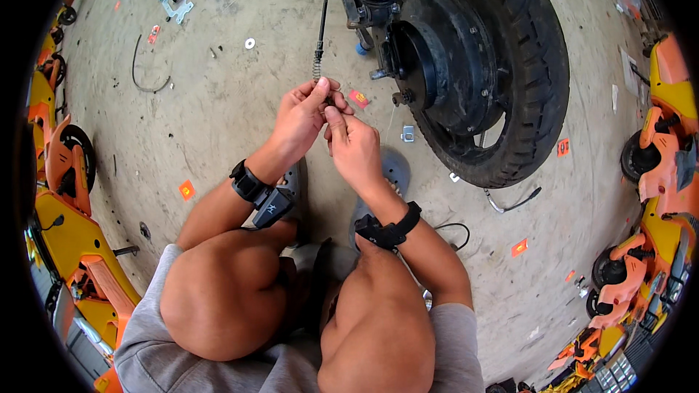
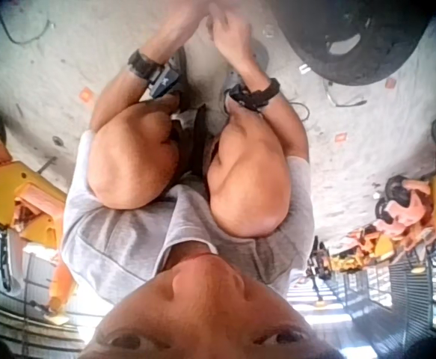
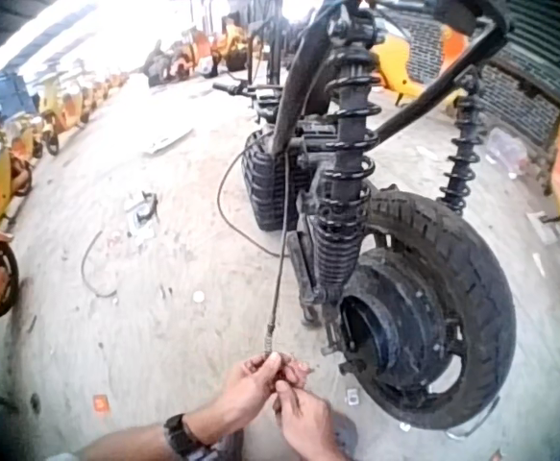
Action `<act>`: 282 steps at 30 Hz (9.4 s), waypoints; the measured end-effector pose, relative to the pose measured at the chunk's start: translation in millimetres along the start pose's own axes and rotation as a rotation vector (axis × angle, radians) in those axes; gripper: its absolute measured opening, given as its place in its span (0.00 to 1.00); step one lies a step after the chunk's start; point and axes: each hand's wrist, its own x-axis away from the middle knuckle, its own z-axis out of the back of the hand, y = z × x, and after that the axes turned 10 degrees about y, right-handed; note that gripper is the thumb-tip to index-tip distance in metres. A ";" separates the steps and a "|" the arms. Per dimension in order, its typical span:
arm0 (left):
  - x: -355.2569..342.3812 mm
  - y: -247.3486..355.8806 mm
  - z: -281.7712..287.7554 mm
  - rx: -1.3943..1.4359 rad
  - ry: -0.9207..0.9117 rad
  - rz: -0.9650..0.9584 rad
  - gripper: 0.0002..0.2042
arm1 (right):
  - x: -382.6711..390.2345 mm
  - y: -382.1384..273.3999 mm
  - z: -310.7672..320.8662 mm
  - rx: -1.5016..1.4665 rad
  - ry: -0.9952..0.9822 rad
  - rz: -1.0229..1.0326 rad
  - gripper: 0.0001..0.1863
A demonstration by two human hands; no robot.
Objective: The person is sitting on the floor in a workshop, working on the rear wheel assembly of a motorcycle. They are repeatedly handling a metal spring and a cable, attempting to attach them to the wheel hub area. The person manipulates the spring and cable with both hands, trying to fit them into place on the motorcycle's rear suspension or brake mechanism.
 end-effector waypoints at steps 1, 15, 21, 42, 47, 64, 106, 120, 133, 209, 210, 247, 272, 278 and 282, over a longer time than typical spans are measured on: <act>-0.8 -0.2 -1.2 0.015 0.003 -0.001 0.14 | 0.0 0.6 -0.7 -0.040 -0.006 -0.015 0.27; -11.0 20.8 -4.5 0.085 0.039 -0.032 0.13 | -8.1 -1.6 -14.3 -0.161 -0.045 -0.005 0.27; 0.5 12.6 16.9 -0.227 -0.142 0.047 0.17 | -1.9 4.2 0.8 -0.190 -0.085 -0.107 0.28; -0.5 17.9 21.7 -0.316 -0.164 -0.077 0.14 | -7.5 -3.7 -1.0 -0.511 -0.291 -0.353 0.28; -0.3 15.1 25.3 -0.109 -0.259 0.111 0.19 | -4.3 -0.4 9.3 -0.479 -0.300 -0.345 0.27; -20.1 8.3 12.6 -0.488 -0.109 -0.111 0.16 | -15.4 17.2 17.4 -0.422 -0.286 -0.389 0.28; -38.0 16.5 -12.2 -0.473 -0.274 0.390 0.13 | -31.5 38.8 48.3 -0.143 -0.263 -0.075 0.22; -45.3 20.2 -15.2 -0.553 -0.295 0.425 0.15 | -32.3 39.9 47.4 -0.106 -0.236 -0.005 0.23; -79.5 57.4 -47.5 -1.157 -0.664 0.582 0.18 | -33.3 34.3 55.3 0.021 -0.195 0.133 0.19; -152.1 -23.8 -19.9 -0.547 -0.546 0.638 0.12 | -53.3 75.2 65.2 0.157 0.595 0.433 0.14; -151.8 -24.8 -22.6 -0.532 -0.546 0.666 0.11 | -53.2 77.9 65.4 0.187 0.598 0.430 0.13; -192.0 -40.1 2.1 -0.395 -0.589 0.913 0.14 | -48.5 91.7 54.4 0.112 0.656 0.428 0.17; -204.0 -27.7 -2.3 -0.494 -0.751 0.922 0.19 | -48.8 86.6 60.2 0.366 0.612 0.446 0.12; -173.5 -40.5 -7.8 -0.491 -0.427 0.766 0.11 | -46.6 72.1 65.0 0.437 0.547 0.369 0.15; -169.0 -37.2 -14.4 -0.485 -0.572 0.735 0.12 | -51.5 58.1 68.0 0.575 0.505 0.321 0.13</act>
